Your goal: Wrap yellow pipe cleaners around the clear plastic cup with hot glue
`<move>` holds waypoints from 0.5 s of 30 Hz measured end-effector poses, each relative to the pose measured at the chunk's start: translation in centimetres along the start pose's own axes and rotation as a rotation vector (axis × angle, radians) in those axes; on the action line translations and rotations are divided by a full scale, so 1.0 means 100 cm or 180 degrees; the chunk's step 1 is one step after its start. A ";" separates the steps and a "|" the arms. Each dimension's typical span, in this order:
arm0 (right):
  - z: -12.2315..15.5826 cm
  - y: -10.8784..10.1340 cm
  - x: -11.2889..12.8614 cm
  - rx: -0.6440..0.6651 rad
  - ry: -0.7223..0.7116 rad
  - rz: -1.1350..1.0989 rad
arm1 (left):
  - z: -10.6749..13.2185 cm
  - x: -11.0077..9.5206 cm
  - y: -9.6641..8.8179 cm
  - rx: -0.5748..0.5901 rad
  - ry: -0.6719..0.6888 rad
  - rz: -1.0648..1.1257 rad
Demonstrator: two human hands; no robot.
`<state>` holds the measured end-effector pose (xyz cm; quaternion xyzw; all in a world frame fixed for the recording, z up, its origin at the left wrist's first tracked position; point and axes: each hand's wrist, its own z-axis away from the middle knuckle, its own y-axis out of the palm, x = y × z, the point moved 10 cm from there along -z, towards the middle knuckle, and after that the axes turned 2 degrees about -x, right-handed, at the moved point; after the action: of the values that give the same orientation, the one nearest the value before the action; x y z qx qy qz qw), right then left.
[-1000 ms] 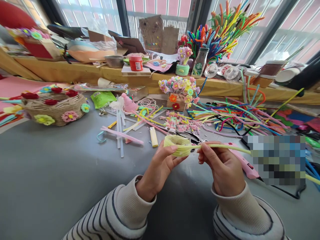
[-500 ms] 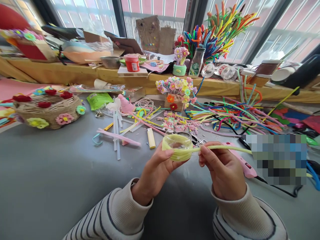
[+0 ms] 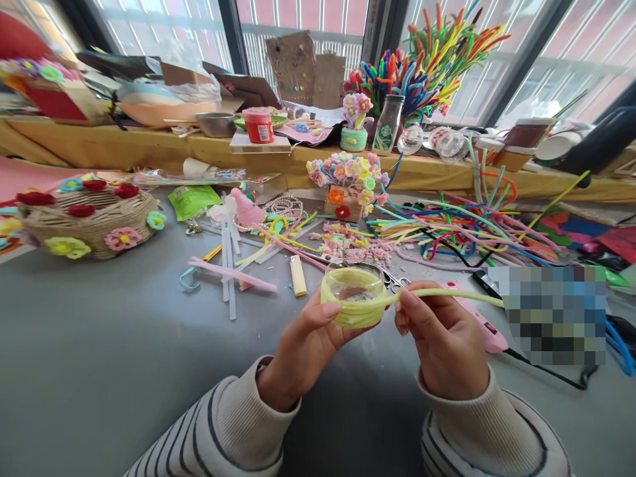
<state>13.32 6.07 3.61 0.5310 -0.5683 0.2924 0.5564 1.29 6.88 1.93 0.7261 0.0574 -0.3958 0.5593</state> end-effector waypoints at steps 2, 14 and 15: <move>0.000 0.000 0.001 0.0004 -0.0024 -0.0004 | 0.000 0.001 0.001 0.0043 -0.0020 0.0010; 0.001 0.001 0.001 -0.0006 -0.0053 0.0004 | 0.001 0.002 0.004 0.0162 -0.0043 0.0056; 0.001 0.000 0.001 -0.0005 -0.0053 0.0001 | 0.001 0.002 0.004 0.0153 -0.0042 0.0056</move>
<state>13.27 5.98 3.68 0.5330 -0.5732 0.2876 0.5520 1.53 6.60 2.10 0.7372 0.0377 -0.3969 0.5456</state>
